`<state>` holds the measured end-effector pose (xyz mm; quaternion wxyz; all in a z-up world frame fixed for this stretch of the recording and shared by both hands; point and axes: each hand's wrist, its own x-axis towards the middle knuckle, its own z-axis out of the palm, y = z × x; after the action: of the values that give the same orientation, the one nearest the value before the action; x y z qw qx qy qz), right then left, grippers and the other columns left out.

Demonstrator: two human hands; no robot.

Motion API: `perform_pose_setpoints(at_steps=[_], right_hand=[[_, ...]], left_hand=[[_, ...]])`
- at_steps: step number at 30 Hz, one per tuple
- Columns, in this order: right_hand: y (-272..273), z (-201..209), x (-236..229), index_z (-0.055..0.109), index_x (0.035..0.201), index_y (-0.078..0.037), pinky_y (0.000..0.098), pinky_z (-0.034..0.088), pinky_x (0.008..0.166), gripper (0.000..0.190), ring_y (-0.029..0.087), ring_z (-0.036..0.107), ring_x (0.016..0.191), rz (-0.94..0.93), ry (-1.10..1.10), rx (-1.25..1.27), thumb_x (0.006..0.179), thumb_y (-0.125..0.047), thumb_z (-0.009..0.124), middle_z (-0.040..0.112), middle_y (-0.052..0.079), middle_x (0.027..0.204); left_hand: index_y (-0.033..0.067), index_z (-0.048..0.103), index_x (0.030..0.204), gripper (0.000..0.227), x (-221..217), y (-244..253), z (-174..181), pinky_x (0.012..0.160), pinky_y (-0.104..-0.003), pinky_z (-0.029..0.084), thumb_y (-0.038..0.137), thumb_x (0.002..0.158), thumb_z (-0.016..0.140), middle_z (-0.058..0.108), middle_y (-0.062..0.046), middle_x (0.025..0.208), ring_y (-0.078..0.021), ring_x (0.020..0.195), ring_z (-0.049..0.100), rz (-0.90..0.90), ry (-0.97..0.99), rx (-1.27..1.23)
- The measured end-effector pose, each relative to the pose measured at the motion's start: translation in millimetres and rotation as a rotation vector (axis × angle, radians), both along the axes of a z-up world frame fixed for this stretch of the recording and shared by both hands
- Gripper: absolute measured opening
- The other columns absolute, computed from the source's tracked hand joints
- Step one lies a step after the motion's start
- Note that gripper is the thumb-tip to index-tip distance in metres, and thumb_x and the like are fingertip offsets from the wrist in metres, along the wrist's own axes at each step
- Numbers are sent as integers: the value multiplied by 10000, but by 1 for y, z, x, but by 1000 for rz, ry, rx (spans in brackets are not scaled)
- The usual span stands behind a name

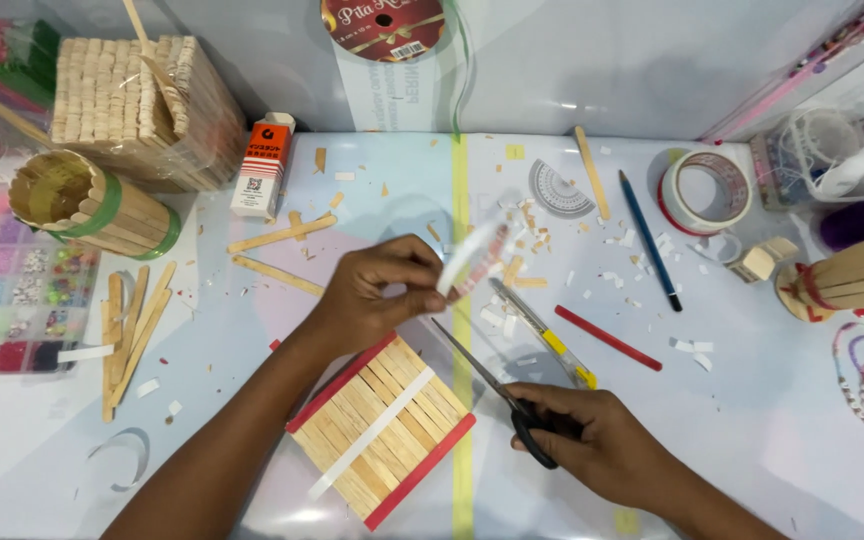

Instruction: Reinforcing a small box made of popsicle sticks by applying adhesive tape to its edges and surfaces.

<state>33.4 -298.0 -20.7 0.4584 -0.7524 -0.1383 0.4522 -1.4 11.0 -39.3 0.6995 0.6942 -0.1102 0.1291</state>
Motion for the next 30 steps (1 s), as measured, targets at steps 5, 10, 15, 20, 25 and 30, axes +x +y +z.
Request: perform_pose_setpoints(at_steps=[5, 10, 15, 20, 25, 30], right_hand=[[-7, 15, 17, 718, 1293, -330, 213, 576, 779, 533, 55, 760, 758, 36, -462, -254, 790, -170, 789, 864, -62, 861], [-34, 4, 51, 714, 1247, -313, 310, 599, 840, 516, 133, 793, 952, -22, -948, -330, 743, -304, 825, 825, -63, 1062], [-55, -9, 79, 733, 1256, -238, 373, 595, 755, 498, 211, 747, 931, -92, -1159, -464, 774, -325, 823, 777, -34, 1095], [-42, 14, 85, 667, 1335, -305, 388, 606, 805, 508, 233, 734, 977, -21, -933, -706, 841, -390, 751, 746, -36, 1151], [-49, -1, 94, 694, 1273, -307, 437, 589, 800, 447, 298, 728, 922, -19, -914, -680, 837, -394, 741, 684, -14, 1112], [-31, 34, 90, 630, 1364, -263, 379, 579, 880, 473, 255, 708, 1033, 41, -697, -749, 904, -330, 716, 673, -13, 1182]], left_hand=[[66, 791, 993, 95, -2, 2, 34, 831, -265, 560, 110, 912, 766, 700, -45, 971, -158, 914, 672, 216, -1, 166], [137, 757, 883, 70, 14, -2, 47, 929, -374, 409, 200, 912, 770, 747, 47, 879, -167, 914, 681, 295, -245, 649], [175, 798, 792, 274, 53, -2, 30, 943, -431, 413, -82, 754, 714, 632, 19, 729, -235, 844, 573, 281, -419, 1328], [148, 659, 553, 302, 80, -9, 34, 1006, -440, 464, -133, 657, 690, 598, -23, 623, -256, 724, 561, 261, -462, 1738], [176, 671, 582, 296, 96, -4, 25, 1002, -426, 447, -101, 668, 728, 625, -21, 671, -257, 767, 577, 193, -426, 1870], [160, 643, 572, 314, 98, 6, 17, 1015, -419, 433, -122, 707, 676, 603, -17, 638, -233, 716, 575, 127, -356, 1823]])
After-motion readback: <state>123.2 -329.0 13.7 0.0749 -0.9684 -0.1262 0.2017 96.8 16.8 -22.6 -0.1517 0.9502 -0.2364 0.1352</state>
